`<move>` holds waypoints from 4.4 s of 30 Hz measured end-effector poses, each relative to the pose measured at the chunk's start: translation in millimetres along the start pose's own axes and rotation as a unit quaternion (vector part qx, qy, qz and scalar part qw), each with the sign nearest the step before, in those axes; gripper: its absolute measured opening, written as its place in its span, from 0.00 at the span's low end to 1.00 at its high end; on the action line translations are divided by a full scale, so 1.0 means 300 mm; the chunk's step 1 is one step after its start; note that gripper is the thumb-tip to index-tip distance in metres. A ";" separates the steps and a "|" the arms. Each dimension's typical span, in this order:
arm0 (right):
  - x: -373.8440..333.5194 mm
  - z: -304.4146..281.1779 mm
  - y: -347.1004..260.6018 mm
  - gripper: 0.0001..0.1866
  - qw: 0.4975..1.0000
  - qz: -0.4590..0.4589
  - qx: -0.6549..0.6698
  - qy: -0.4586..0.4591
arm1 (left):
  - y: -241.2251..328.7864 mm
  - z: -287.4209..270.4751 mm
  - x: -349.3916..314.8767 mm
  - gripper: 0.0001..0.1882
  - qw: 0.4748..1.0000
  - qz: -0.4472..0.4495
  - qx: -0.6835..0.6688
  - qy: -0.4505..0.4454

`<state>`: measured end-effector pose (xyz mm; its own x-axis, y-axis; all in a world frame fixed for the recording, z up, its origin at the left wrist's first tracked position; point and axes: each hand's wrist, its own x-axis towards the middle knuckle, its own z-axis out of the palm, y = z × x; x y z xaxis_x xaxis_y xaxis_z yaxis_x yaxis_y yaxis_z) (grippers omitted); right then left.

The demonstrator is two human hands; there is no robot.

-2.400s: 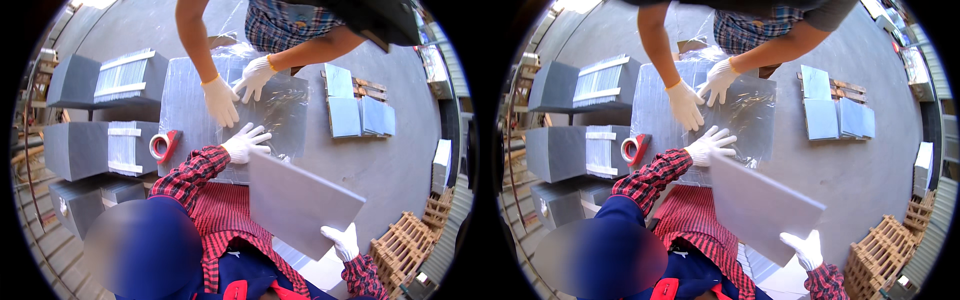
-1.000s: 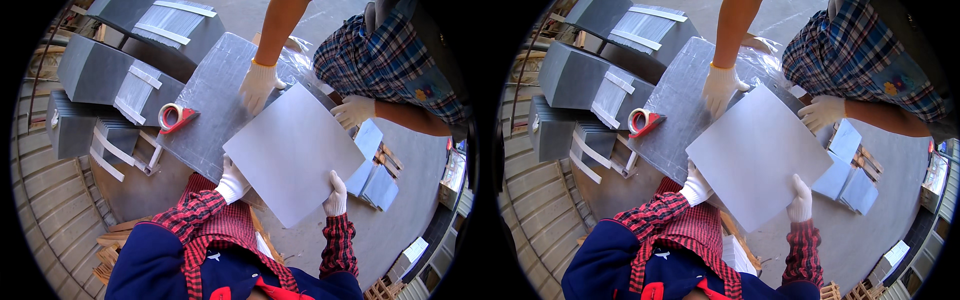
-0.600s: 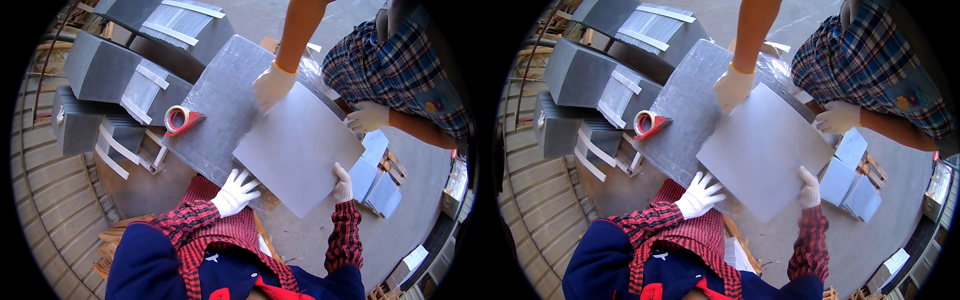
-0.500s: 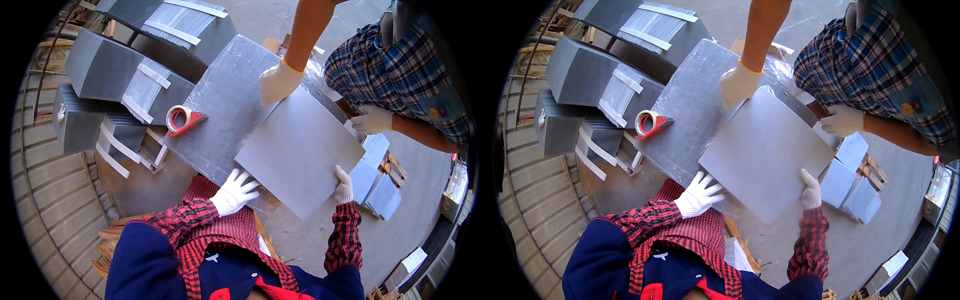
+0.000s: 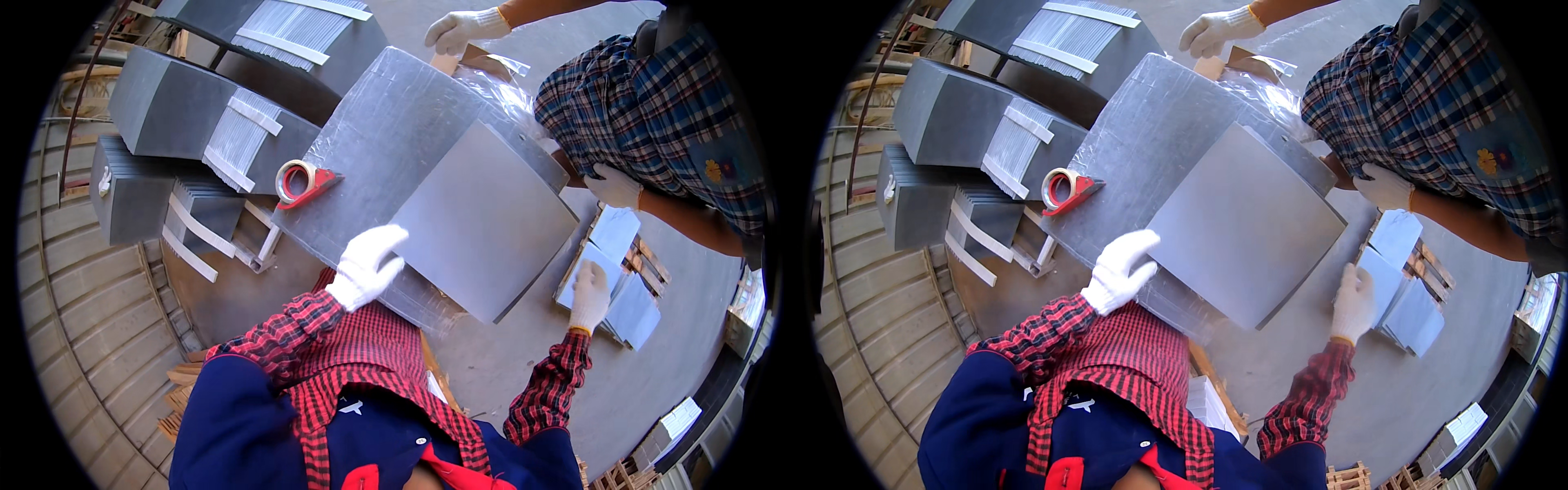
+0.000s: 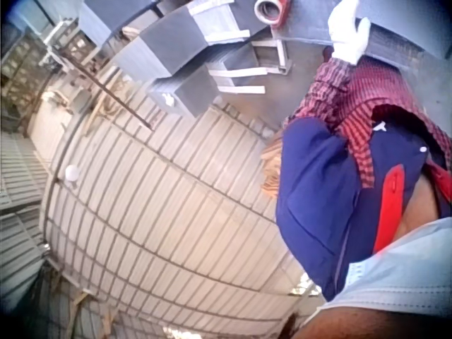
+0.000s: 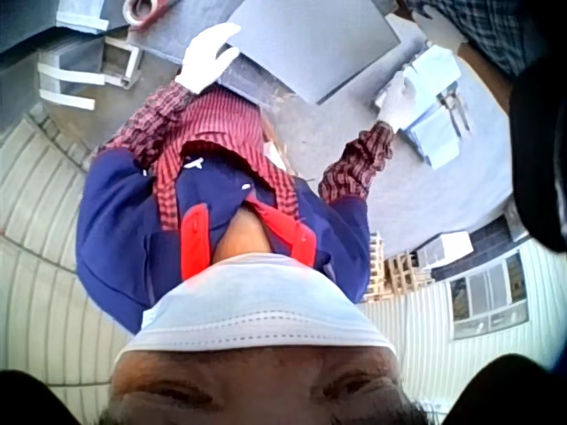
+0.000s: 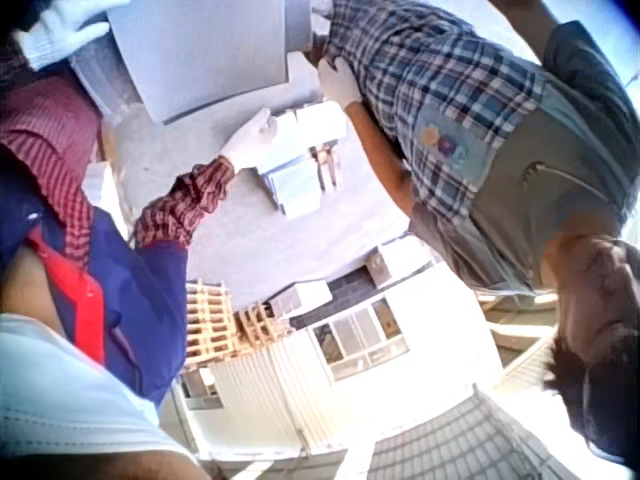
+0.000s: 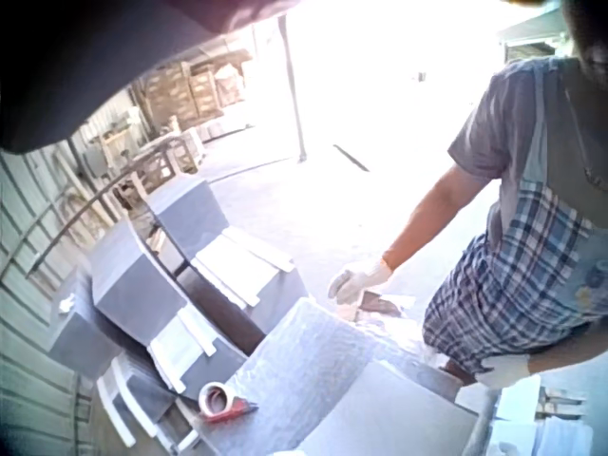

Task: The person picks up gray rectangular panels and places them on a work surface. They use a handheld tape dispenser to apply clear tape over the panels, then stack the wrapped panels on a nearby pile. The process repeats with multiple panels throughout the clip.

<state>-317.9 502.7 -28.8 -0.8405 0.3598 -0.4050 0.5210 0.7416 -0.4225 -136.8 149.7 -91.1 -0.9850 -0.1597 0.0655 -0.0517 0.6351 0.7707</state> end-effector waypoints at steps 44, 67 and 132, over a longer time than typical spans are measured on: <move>-0.740 0.947 0.369 0.21 0.820 -0.293 -0.257 -0.420 | -0.721 -0.653 -1.143 0.28 0.907 -0.410 -0.092 -0.002; -1.086 1.827 -0.484 0.21 0.665 -0.461 -0.105 -0.578 | -0.984 -1.064 -1.375 0.25 0.842 -0.521 -0.090 0.105; -1.574 1.971 -0.767 0.18 0.614 -0.562 -0.243 -0.498 | -1.239 -1.109 -1.733 0.37 0.912 -0.401 -0.055 0.064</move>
<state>46.7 -172.7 -219.6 0.0043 -0.8798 -0.4754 -0.6144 0.3727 -0.6954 449.2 -254.8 -200.7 -0.6104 -0.6304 -0.4796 -0.7232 0.1967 0.6620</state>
